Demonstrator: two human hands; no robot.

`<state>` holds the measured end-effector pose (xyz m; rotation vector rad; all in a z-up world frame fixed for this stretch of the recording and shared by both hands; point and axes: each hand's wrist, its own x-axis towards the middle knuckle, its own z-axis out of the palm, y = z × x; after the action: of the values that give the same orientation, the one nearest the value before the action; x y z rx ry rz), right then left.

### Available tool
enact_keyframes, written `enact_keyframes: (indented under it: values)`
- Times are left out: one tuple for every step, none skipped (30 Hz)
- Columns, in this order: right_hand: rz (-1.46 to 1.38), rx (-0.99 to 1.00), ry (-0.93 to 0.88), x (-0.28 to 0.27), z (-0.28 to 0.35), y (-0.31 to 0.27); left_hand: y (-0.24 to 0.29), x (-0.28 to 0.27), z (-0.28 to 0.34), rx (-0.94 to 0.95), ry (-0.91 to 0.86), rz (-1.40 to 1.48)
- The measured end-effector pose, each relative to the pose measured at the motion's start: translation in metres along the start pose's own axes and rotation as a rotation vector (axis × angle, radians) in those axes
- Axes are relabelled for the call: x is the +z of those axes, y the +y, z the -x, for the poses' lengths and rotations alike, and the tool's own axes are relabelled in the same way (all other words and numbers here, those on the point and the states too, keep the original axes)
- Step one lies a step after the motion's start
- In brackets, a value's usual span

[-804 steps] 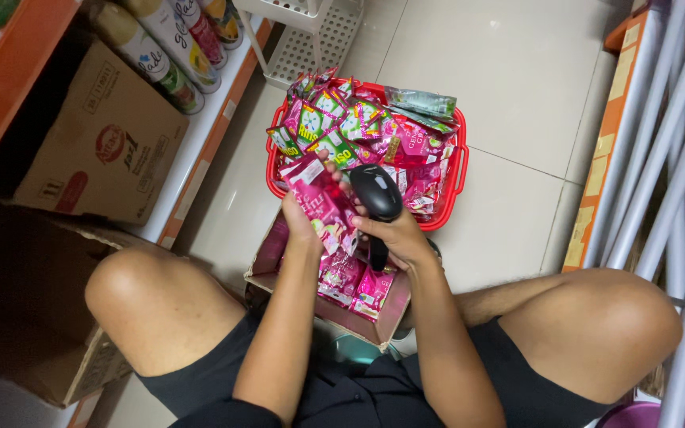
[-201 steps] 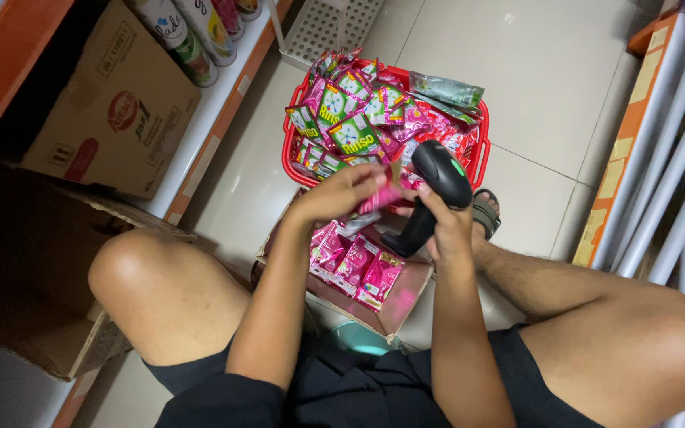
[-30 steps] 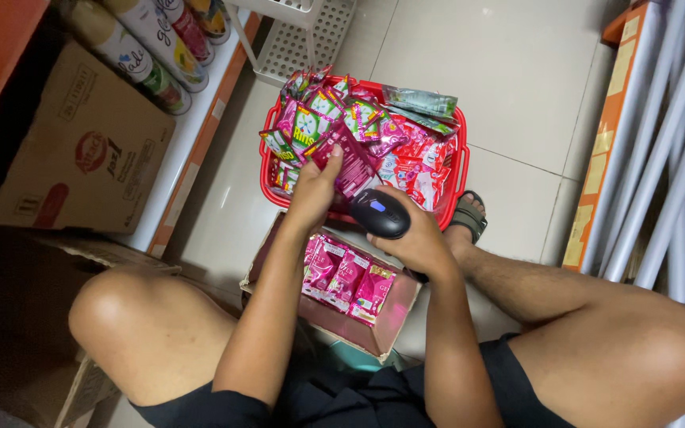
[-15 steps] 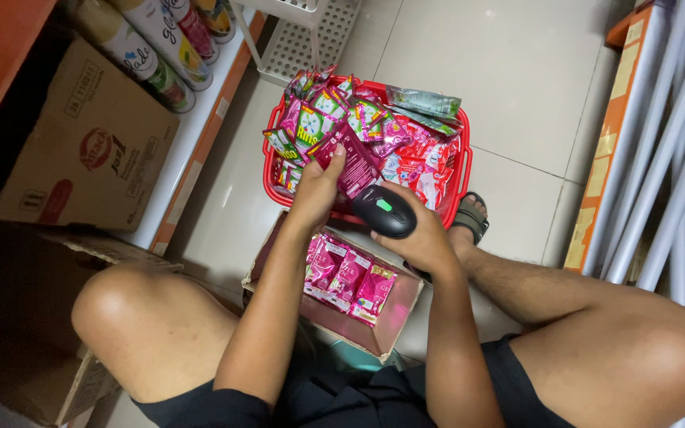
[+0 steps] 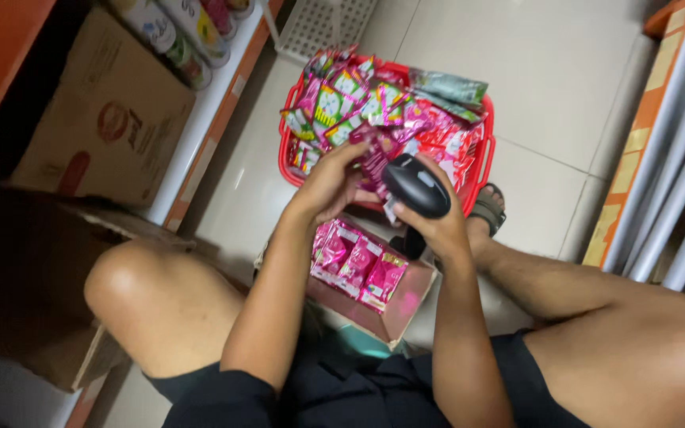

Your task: The person scans detergent packets with a handheld barcode scanner and transfers them from a red basket into a cardboard box.

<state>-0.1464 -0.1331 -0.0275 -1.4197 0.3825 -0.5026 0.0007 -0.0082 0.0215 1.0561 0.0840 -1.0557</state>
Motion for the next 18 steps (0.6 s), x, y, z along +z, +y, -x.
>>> enact_keyframes:
  values:
    - [0.099, -0.037, 0.027, -0.002, 0.0, 0.01, 0.006, 0.001, 0.008, -0.027, -0.124, 0.024]
    - [0.098, -0.038, 0.027, -0.002, -0.001, 0.011, 0.006, -0.008, 0.007, -0.025, -0.123, 0.023]
    - [0.012, 0.004, 0.026, -0.002, -0.001, 0.011, 0.006, -0.015, 0.006, 0.044, -0.25, -0.129]
    - [-0.075, 0.049, 0.023, -0.002, 0.0, 0.012, 0.005, -0.024, 0.007, 0.113, -0.373, -0.28]
    - [-0.077, 0.051, 0.019, -0.002, 0.001, 0.012, 0.004, -0.031, 0.005, 0.113, -0.368, -0.28]
    - [-0.206, 0.117, 0.019, -0.002, 0.002, 0.013, 0.003, -0.037, 0.003, 0.163, -0.389, -0.445]
    - [-0.334, 0.184, 0.019, -0.002, 0.003, 0.014, 0.001, -0.043, 0.001, 0.212, -0.409, -0.611]
    - [-0.337, 0.186, 0.02, -0.003, 0.004, 0.013, 0.014, -0.037, 0.012, 0.209, -0.407, -0.611]
    - [-0.31, 0.193, -0.013, -0.004, 0.005, 0.012, 0.026, -0.03, 0.024, 0.177, -0.376, -0.86]
    - [-0.284, 0.198, -0.048, -0.004, 0.004, 0.011, 0.04, -0.023, 0.035, 0.143, -0.337, -1.107]
    - [-0.288, 0.199, -0.05, -0.004, 0.003, 0.011, 0.045, -0.019, 0.043, 0.141, -0.334, -1.109]
    - [-0.273, 0.186, -0.019, -0.004, 0.003, 0.01, 0.048, -0.014, 0.051, 0.032, -0.261, -1.247]
    - [-0.258, 0.173, 0.012, -0.005, 0.003, 0.01, 0.052, -0.01, 0.059, -0.079, -0.186, -1.382]
    - [-0.259, 0.174, 0.013, -0.008, 0.002, 0.017, 0.044, -0.011, 0.056, -0.081, -0.187, -1.383]
    - [-0.28, 0.194, 0.054, -0.011, 0.002, 0.024, 0.037, -0.013, 0.054, -0.157, -0.169, -1.506]
    - [-0.299, 0.211, 0.096, -0.015, 0.0, 0.031, 0.029, -0.014, 0.051, -0.232, -0.15, -1.628]
    - [-0.299, 0.21, 0.098, -0.013, 0.0, 0.025, 0.003, -0.025, 0.036, -0.231, -0.152, -1.629]
    - [-0.289, 0.194, 0.077, -0.01, 0.001, 0.02, -0.024, -0.036, 0.023, -0.254, -0.125, -1.692]
